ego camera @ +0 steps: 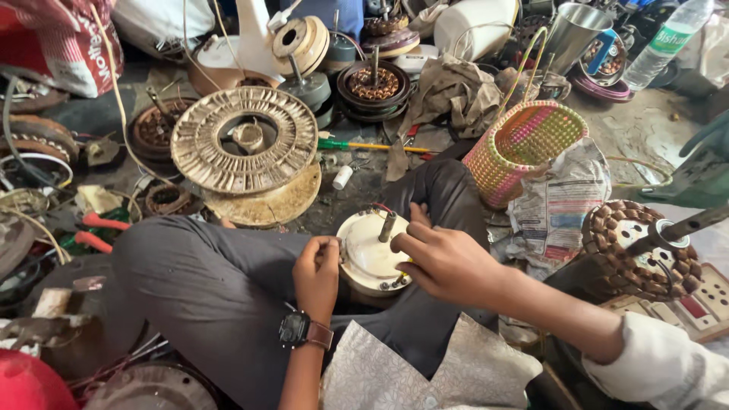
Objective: The person sits on the floor of a cluttered fan-repair workshop and works on a ceiling fan motor housing in their lap. They wipe the white housing with a cloth, arrange its wires, and use a screwdriver to loosen and tighten the screws around the housing while turning the part over.
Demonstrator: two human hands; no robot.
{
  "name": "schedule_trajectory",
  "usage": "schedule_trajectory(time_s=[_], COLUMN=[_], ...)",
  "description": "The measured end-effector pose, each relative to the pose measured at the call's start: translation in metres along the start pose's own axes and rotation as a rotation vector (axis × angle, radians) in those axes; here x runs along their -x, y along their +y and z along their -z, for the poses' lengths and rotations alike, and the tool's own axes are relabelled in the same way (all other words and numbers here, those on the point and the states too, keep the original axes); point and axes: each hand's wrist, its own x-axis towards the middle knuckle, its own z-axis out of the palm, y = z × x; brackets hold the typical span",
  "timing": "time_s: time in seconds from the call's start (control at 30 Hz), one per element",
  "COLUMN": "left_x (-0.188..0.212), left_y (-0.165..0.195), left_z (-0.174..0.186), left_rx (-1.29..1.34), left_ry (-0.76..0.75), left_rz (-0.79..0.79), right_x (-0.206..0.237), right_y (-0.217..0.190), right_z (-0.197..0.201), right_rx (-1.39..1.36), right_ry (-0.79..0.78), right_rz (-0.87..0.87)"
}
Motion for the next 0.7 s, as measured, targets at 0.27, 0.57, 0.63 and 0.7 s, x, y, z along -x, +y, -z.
schedule_trajectory(time_s=[0.27, 0.57, 0.63, 0.7], left_x=[0.003, 0.018, 0.019, 0.019], left_y=[0.008, 0.008, 0.008, 0.007], left_z=[0.000, 0.017, 0.017, 0.015], left_rx=[-0.048, -0.003, -0.012, 0.008], left_ry=[-0.004, 0.030, 0.053, 0.058], left_rz=[0.028, 0.032, 0.105, 0.226], right_x=[0.000, -0.029, -0.058, -0.097], right_y=[0.013, 0.093, 0.134, 0.185], right_z=[-0.005, -0.036, -0.038, -0.039], right_rx=[0.013, -1.570, -1.290, -0.866], right_ry=[-0.006, 0.693, 0.734, 0.605], right_rz=[0.017, -0.495, -0.520, -0.551])
